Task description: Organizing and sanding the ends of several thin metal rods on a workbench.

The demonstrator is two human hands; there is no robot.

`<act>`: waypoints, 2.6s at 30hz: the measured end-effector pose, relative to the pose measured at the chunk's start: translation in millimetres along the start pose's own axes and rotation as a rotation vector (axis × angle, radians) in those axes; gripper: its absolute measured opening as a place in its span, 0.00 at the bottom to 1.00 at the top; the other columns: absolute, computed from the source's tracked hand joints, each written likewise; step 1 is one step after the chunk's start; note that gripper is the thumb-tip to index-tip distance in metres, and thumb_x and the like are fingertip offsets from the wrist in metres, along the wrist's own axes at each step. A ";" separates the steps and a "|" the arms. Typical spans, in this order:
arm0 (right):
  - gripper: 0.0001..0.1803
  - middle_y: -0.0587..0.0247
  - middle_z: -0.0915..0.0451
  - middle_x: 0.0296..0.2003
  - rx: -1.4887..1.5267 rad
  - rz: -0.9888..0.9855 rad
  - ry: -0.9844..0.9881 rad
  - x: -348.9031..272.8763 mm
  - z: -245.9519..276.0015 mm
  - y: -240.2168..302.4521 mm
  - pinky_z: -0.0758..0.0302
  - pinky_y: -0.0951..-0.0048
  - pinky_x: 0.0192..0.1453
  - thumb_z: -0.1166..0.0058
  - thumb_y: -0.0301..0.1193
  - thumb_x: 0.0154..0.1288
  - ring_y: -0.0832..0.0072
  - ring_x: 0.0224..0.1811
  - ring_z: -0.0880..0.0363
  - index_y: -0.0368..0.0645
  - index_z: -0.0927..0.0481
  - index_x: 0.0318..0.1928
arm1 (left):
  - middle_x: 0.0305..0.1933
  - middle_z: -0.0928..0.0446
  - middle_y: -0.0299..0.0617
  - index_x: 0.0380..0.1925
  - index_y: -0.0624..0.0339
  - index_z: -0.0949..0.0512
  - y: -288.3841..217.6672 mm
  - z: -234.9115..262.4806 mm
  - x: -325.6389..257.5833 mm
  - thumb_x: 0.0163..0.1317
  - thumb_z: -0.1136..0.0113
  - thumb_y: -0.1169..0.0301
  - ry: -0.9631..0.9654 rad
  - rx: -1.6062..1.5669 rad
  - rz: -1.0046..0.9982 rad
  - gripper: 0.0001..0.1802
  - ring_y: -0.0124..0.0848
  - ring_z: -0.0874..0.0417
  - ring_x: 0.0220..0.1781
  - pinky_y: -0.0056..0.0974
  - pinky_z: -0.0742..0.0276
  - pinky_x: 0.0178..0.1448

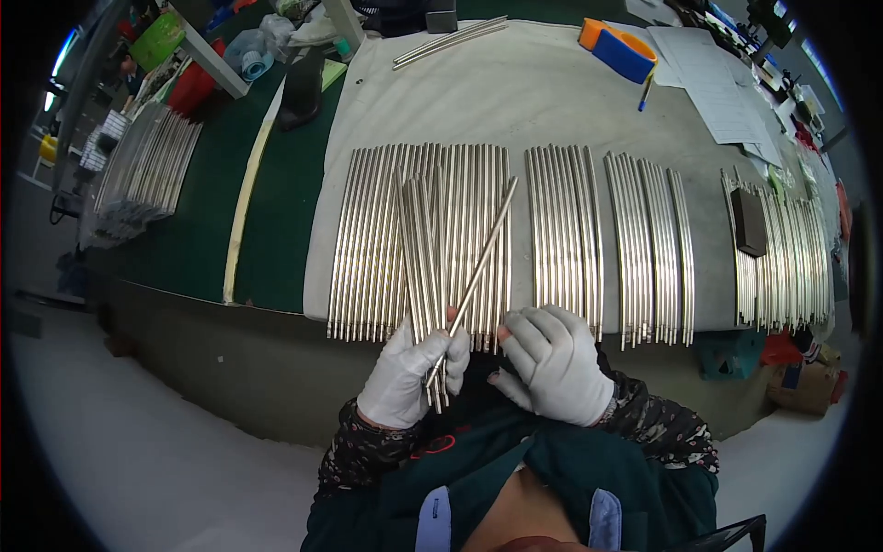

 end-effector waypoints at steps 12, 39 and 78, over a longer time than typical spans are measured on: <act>0.14 0.65 0.28 0.30 -0.229 0.149 -0.105 12.0 -15.4 5.4 0.26 0.68 0.43 0.45 0.32 0.53 0.70 0.35 0.28 0.38 0.21 0.39 | 0.37 0.23 0.41 0.45 0.65 0.28 -1.1 8.5 3.2 0.64 0.45 0.75 -0.033 0.005 -0.039 0.10 0.29 0.20 0.31 0.35 0.18 0.30; 0.13 0.71 0.29 0.27 -0.257 0.077 -0.010 11.6 -8.6 3.9 0.33 0.74 0.28 0.49 0.33 0.54 0.77 0.29 0.29 0.44 0.22 0.40 | 0.37 0.24 0.43 0.45 0.68 0.29 -4.1 2.4 3.7 0.61 0.44 0.76 -0.102 0.061 -0.039 0.13 0.29 0.21 0.29 0.35 0.16 0.27; 0.12 0.64 0.26 0.34 -0.108 0.192 -0.034 27.8 -16.9 14.6 0.29 0.71 0.36 0.49 0.32 0.52 0.71 0.36 0.27 0.40 0.22 0.37 | 0.32 0.30 0.34 0.45 0.62 0.31 -23.1 24.4 -5.5 0.61 0.48 0.80 -0.087 -0.041 -0.020 0.11 0.19 0.38 0.18 0.28 0.41 0.20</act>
Point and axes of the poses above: each hand's wrist, its own x-axis towards the middle knuckle, its own z-axis out of the back of the hand, y = z × x, the point moved 6 cm from there along x, towards the middle knuckle
